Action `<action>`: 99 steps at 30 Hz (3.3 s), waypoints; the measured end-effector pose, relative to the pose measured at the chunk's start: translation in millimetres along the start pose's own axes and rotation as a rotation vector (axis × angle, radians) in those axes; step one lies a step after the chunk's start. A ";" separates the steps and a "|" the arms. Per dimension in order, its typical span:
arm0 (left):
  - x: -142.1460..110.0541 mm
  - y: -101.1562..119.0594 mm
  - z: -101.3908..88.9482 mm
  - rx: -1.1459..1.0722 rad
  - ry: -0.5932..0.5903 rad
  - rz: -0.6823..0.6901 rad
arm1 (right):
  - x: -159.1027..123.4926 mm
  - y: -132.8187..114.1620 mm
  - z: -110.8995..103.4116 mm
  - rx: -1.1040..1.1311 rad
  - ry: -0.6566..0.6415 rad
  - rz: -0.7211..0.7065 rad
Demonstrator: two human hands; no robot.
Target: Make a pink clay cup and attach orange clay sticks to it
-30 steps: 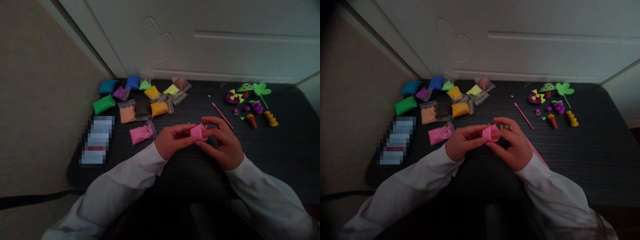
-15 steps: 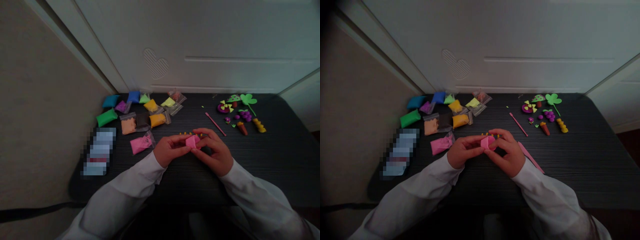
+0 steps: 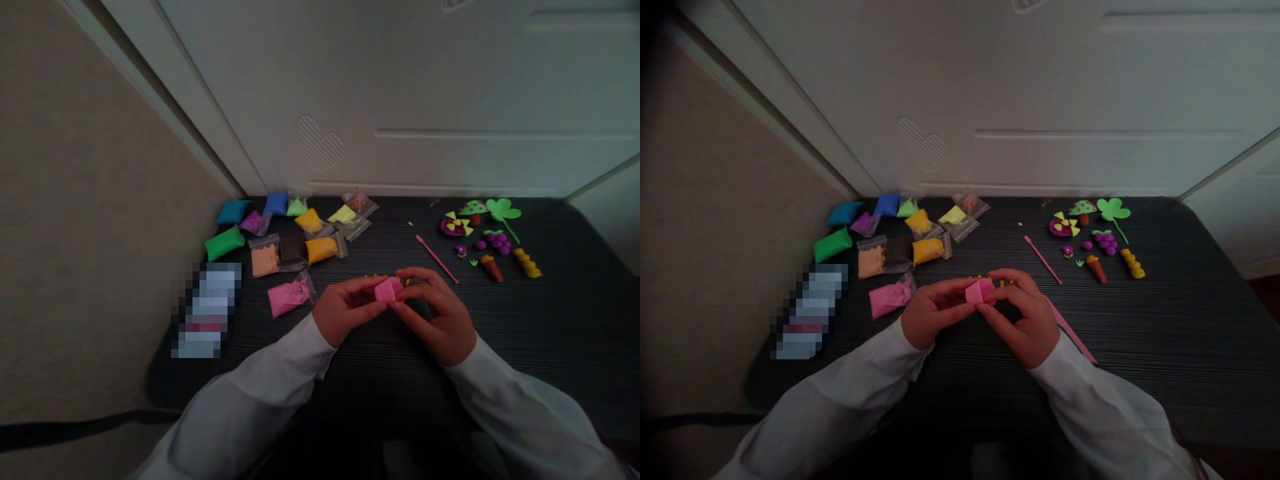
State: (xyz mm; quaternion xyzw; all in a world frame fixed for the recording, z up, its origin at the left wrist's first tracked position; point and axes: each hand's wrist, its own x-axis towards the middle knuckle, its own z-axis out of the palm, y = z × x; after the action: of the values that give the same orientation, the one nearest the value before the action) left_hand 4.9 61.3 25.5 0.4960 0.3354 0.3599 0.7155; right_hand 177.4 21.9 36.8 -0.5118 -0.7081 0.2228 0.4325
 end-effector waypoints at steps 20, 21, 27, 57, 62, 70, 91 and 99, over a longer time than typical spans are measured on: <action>-0.9 0.6 1.1 0.027 0.050 0.020 | 1.3 0.2 1.5 -0.044 0.020 0.010; -1.2 1.0 1.1 0.029 0.046 0.022 | 1.3 0.3 1.5 -0.041 0.016 0.010; -0.7 1.3 -0.5 0.010 0.040 0.035 | 0.7 1.8 0.5 -0.035 0.042 -0.003; 3.0 -0.3 0.2 -0.257 0.042 -0.067 | 2.0 -0.9 -0.2 -0.086 0.045 -0.054; 3.1 3.5 3.9 -0.319 0.062 -0.098 | 1.8 -1.0 -0.5 -0.081 0.051 -0.050; 3.4 2.9 4.4 -0.307 0.043 -0.129 | 0.4 -1.1 0.5 -0.025 0.036 -0.043; 3.7 -1.4 0.8 -0.249 0.042 -0.091 | -1.0 -2.2 -1.8 -0.027 0.095 -0.070; 4.3 -1.8 1.3 -0.287 0.047 0.021 | -1.2 -3.5 -2.0 -0.074 0.109 -0.098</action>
State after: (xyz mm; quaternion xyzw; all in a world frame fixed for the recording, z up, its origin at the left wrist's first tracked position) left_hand 8.5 63.9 23.6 0.3834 0.2921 0.4233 0.7671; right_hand 177.3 19.3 40.0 -0.5036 -0.7152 0.1470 0.4618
